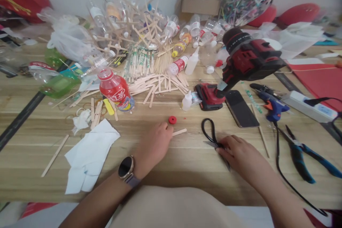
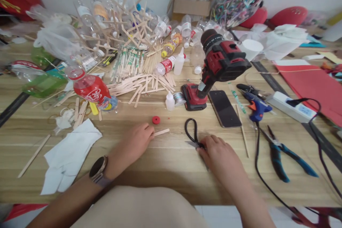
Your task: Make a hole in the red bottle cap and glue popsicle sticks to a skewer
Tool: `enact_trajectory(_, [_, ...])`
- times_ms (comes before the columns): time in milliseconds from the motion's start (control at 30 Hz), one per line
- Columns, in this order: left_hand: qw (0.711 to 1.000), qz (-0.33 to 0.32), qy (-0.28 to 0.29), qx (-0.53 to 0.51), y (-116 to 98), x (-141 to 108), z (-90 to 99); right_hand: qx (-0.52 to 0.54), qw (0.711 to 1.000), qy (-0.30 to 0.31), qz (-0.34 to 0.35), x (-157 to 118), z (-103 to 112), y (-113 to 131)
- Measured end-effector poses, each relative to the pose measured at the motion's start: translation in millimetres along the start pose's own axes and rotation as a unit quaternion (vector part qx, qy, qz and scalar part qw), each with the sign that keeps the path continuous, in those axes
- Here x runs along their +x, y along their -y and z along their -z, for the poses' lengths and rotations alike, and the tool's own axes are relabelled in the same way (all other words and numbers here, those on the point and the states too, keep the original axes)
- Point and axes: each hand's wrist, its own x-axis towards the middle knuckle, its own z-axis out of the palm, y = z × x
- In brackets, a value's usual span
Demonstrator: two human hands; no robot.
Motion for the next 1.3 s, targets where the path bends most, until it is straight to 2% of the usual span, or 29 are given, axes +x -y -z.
enact_trajectory(100, [1.000,0.003,-0.011,-0.011,-2,-2,1.2,0.075,0.996,0.052,-0.005,6,10,0])
enact_trajectory(233, [0.999,-0.003,-0.037,0.009,-2,-16,0.2,0.192,0.972,0.139,-0.001,10,24,1])
enact_trajectory(367, [0.993,-0.100,-0.039,0.049,1,-34,-7.9,0.356,0.907,0.223,0.027,18,29,11])
enact_trajectory(433, [0.988,-0.133,-0.023,0.077,0,-38,-10.9,0.373,0.895,0.242,0.045,26,32,21])
enact_trajectory(567, [0.988,-0.127,0.005,0.093,-3,-39,-12.1,0.302,0.925,0.219,0.078,44,41,46])
enact_trajectory(733, [0.989,-0.119,-0.013,0.084,-6,-40,-13.4,0.224,0.954,0.162,0.118,60,48,77])
enact_trajectory(867, [0.988,-0.122,-0.009,0.097,-8,-41,-14.7,0.025,0.978,0.133,0.157,67,43,90])
enact_trajectory(933, [0.988,-0.117,0.000,0.103,-9,-42,-14.4,-0.087,0.974,0.127,0.166,70,40,94])
enact_trajectory(1000, [0.988,-0.115,0.004,0.101,-10,-42,-13.5,-0.148,0.966,0.130,0.170,71,38,98])
enact_trajectory(1300, [0.987,-0.117,0.024,0.108,-10,-39,-11.2,-0.189,0.957,0.141,0.171,74,39,109])
